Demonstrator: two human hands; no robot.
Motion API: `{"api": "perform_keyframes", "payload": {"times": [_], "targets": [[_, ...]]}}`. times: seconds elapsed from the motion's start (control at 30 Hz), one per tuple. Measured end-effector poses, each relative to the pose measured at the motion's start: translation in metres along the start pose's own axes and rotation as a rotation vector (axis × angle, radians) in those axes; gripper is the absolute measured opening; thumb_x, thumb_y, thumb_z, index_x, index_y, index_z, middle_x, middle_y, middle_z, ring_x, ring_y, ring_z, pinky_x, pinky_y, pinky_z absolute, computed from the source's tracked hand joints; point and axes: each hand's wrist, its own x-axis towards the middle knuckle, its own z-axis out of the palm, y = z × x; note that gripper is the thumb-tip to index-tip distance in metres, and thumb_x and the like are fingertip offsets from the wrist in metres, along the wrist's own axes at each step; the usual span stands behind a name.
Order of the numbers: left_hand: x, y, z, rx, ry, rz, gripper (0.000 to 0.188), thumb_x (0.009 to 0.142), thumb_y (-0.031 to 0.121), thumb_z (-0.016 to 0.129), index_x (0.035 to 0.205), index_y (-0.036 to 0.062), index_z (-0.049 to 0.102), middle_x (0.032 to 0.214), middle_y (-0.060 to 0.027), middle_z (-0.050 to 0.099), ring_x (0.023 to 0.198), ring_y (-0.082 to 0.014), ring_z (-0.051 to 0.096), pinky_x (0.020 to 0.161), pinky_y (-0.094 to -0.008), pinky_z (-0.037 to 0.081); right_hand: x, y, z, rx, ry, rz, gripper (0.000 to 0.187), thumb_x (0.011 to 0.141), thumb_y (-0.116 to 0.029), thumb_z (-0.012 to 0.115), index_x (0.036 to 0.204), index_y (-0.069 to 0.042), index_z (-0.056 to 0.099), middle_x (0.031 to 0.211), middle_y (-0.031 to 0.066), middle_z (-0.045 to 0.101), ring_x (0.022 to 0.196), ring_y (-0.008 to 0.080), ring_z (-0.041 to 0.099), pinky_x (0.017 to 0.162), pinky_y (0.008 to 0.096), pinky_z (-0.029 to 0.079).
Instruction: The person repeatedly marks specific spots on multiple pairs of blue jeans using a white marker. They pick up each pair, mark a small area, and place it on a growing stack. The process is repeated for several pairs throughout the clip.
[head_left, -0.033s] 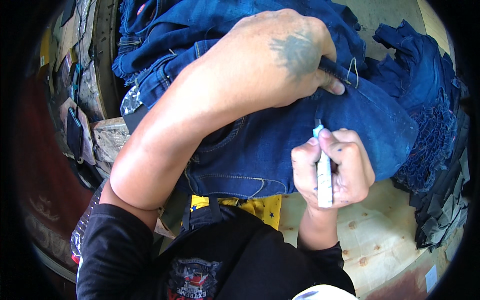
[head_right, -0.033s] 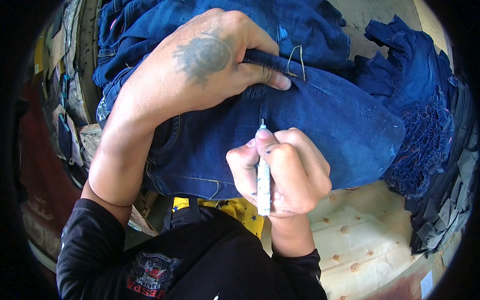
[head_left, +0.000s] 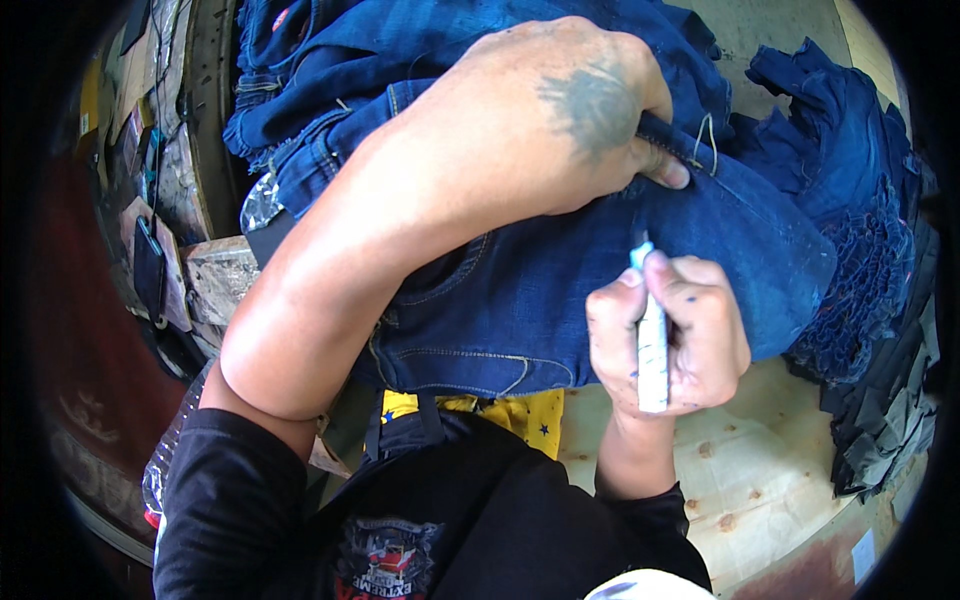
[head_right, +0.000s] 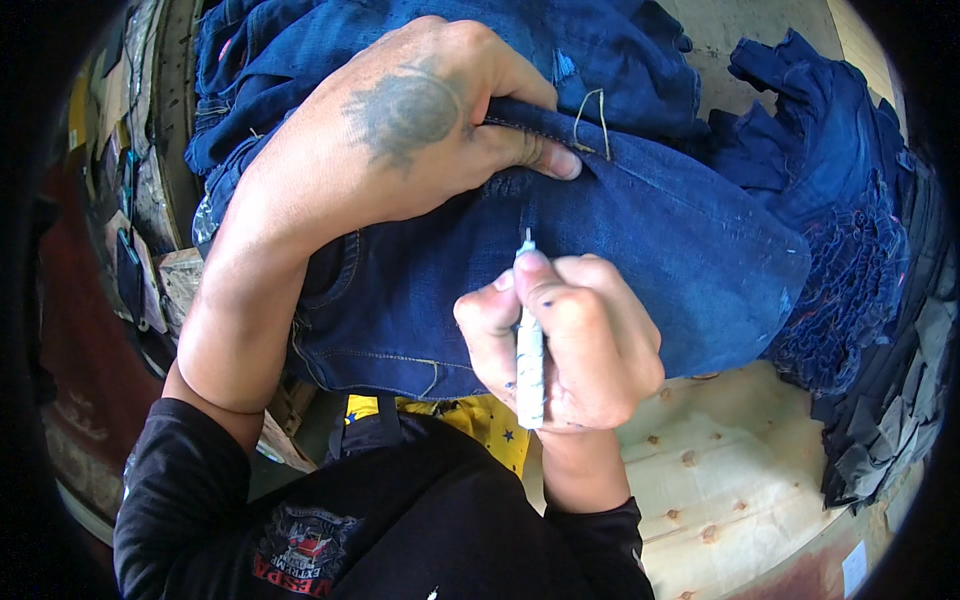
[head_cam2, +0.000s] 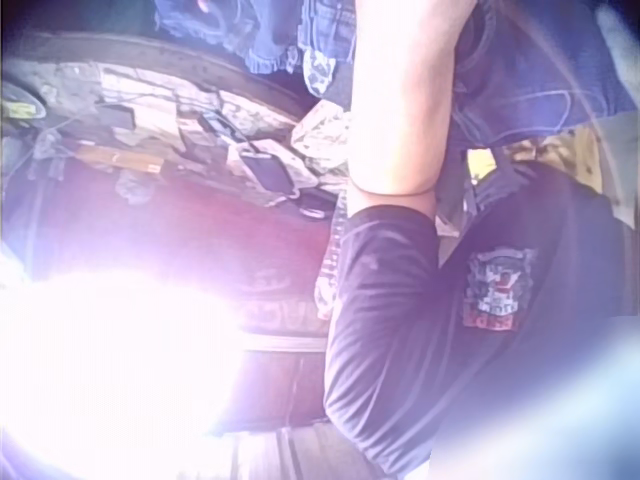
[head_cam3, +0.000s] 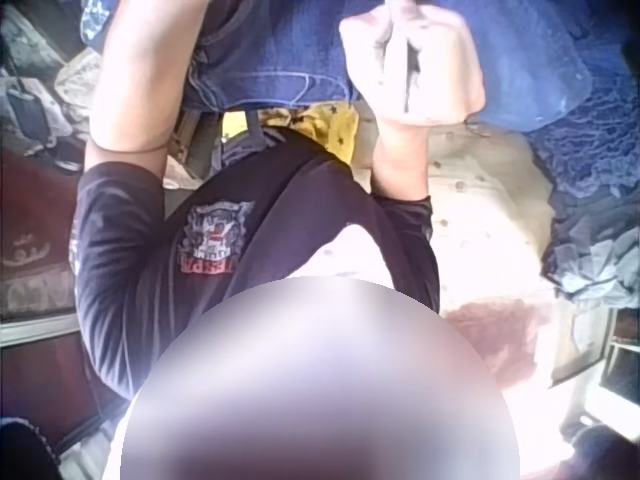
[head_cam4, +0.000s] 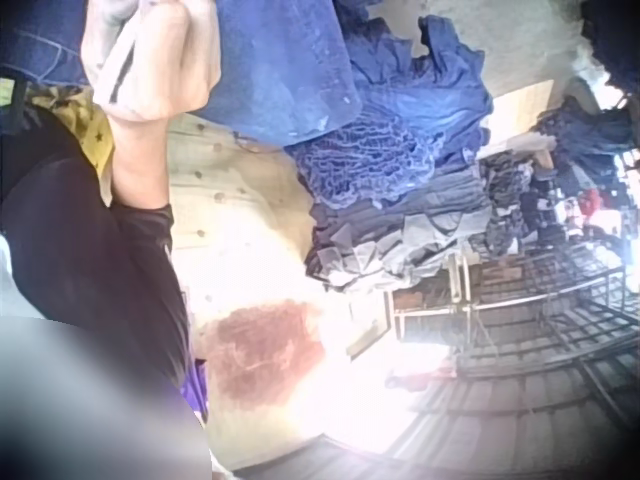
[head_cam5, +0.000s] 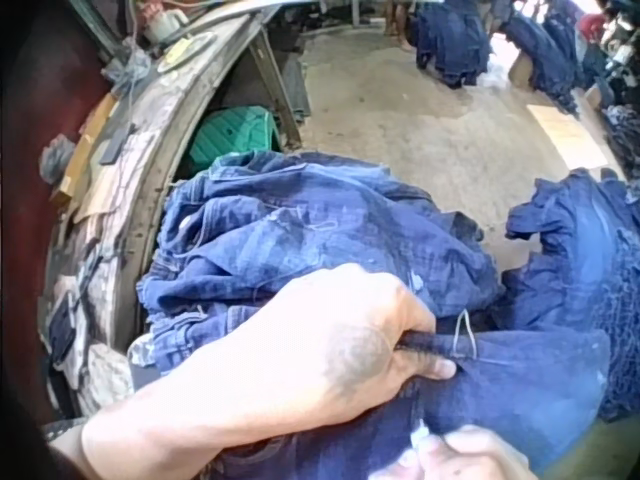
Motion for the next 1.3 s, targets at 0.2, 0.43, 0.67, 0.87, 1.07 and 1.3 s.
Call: {"api": "perform_keyframes", "payload": {"times": [0.2,0.43,0.67,0.87,1.07,1.3], "targets": [[0.0,0.01,-0.017,-0.058,-0.122,0.025,0.028,0.092,0.025,0.083,0.092,-0.0033,0.079,0.078,-0.0265,0.071,0.08,-0.0445,0.073,0.074,-0.0469,0.059,0.0,-0.002,-0.001,-0.033,-0.075,0.063,0.013,0.074,0.009,0.073,0.083,0.004,0.066,0.066,0.0117,0.062,0.051,0.0219,0.063,0.049,0.0291,0.052],[0.007,0.012,-0.018,-0.073,-0.19,-0.055,0.028,0.092,0.025,0.083,0.093,-0.0028,0.079,0.079,-0.0262,0.072,0.079,-0.0445,0.074,0.074,-0.0473,0.059,-0.002,-0.001,0.0,-0.052,-0.016,0.059,0.013,0.074,0.009,0.071,0.083,0.003,0.065,0.065,0.011,0.06,0.048,0.0212,0.059,0.046,0.0299,0.05],[0.005,0.015,-0.026,-0.077,-0.205,-0.03,0.028,0.093,0.024,0.082,0.091,-0.0033,0.078,0.077,-0.0264,0.071,0.079,-0.0444,0.073,0.073,-0.0478,0.058,-0.006,0.001,0.0,-0.08,0.029,0.079,0.013,0.075,0.009,0.073,0.085,0.003,0.066,0.067,0.0127,0.062,0.05,0.0219,0.061,0.047,0.0293,0.05],[0.009,0.014,-0.022,-0.099,-0.234,-0.095,0.032,0.093,0.026,0.082,0.086,-0.0044,0.076,0.074,-0.0265,0.069,0.076,-0.0447,0.072,0.071,-0.0477,0.057,-0.004,-0.002,-0.003,-0.029,-0.046,0.071,0.013,0.075,0.01,0.073,0.085,0.005,0.067,0.068,0.0124,0.063,0.051,0.0212,0.062,0.048,0.0288,0.051],[0.009,0.018,-0.022,-0.099,-0.188,-0.047,0.034,0.094,0.026,0.083,0.083,-0.0053,0.074,0.071,-0.027,0.066,0.07,-0.0448,0.069,0.066,-0.0464,0.054,-0.005,0.0,-0.001,-0.089,-0.019,0.098,0.014,0.072,0.01,0.073,0.084,0.005,0.067,0.065,0.0121,0.063,0.05,0.0213,0.062,0.048,0.0289,0.052],[0.016,0.024,-0.027,-0.141,-0.326,-0.185,0.037,0.095,0.027,0.083,0.081,-0.0063,0.071,0.066,-0.0274,0.061,0.062,-0.0435,0.064,0.06,-0.0449,0.051,-0.006,0.002,-0.003,-0.083,0.021,0.114,0.015,0.073,0.01,0.072,0.086,0.005,0.067,0.066,0.0119,0.063,0.05,0.0212,0.061,0.048,0.0288,0.051]]}}
